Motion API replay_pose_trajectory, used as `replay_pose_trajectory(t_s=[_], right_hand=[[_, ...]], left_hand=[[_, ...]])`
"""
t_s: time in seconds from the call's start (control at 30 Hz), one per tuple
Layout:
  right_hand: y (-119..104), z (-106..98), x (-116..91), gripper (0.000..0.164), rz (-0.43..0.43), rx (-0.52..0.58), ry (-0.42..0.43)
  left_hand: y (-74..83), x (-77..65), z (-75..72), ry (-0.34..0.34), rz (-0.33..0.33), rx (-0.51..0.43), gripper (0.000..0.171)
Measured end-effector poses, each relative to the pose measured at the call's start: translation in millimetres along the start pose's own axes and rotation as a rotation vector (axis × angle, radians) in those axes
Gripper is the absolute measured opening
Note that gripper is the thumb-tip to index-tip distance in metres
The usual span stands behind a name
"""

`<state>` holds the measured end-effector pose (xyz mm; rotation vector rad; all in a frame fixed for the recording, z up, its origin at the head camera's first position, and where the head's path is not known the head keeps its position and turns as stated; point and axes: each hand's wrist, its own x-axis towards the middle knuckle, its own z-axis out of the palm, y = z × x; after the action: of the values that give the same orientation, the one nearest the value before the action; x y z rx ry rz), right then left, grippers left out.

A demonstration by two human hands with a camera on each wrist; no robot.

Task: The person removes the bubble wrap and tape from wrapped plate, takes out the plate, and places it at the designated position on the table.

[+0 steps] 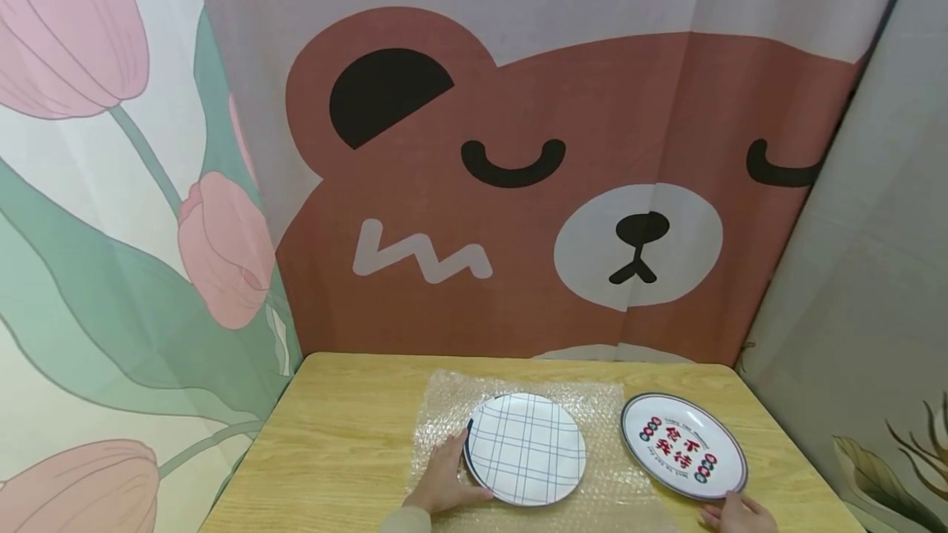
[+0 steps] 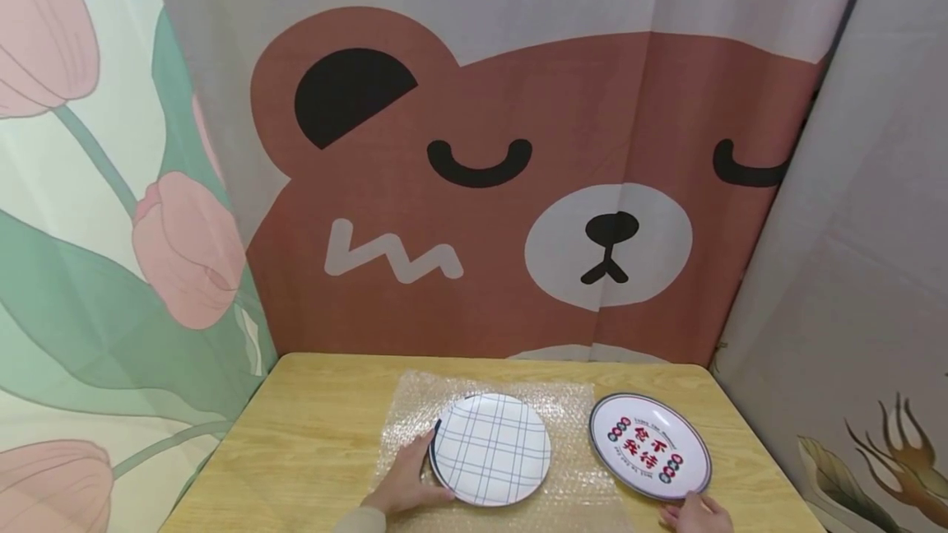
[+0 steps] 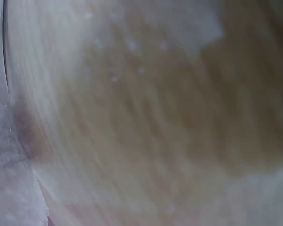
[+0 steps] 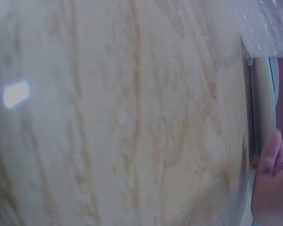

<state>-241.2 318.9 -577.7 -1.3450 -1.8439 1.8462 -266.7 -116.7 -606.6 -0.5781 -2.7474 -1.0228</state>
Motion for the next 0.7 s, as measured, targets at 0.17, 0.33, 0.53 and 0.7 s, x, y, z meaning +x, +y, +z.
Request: replay_pose_trajectory(t_s=[0.17, 0.33, 0.53, 0.7], right_hand=[[-4.9, 1.0, -12.0, 0.05, -0.063, -0.025, 0.057], [-9.5, 8.3, -19.4, 0.043, -0.187, 0.013, 0.111], [-10.9, 15.9, -24.8, 0.033, -0.445, -0.05, 0.071], [-11.0, 23.7, -27.1, 0.03, -0.593, -0.113, 0.019]], left_hand=[[1.7, -2.1, -2.9, -0.009, 0.01, 0.011, 0.115], [1.6, -2.4, -3.9, -0.019, -0.001, 0.021, 0.115], [0.2, -1.6, -3.2, -0.018, 0.003, 0.02, 0.115], [0.1, -1.7, -3.0, -0.019, 0.008, 0.016, 0.115]])
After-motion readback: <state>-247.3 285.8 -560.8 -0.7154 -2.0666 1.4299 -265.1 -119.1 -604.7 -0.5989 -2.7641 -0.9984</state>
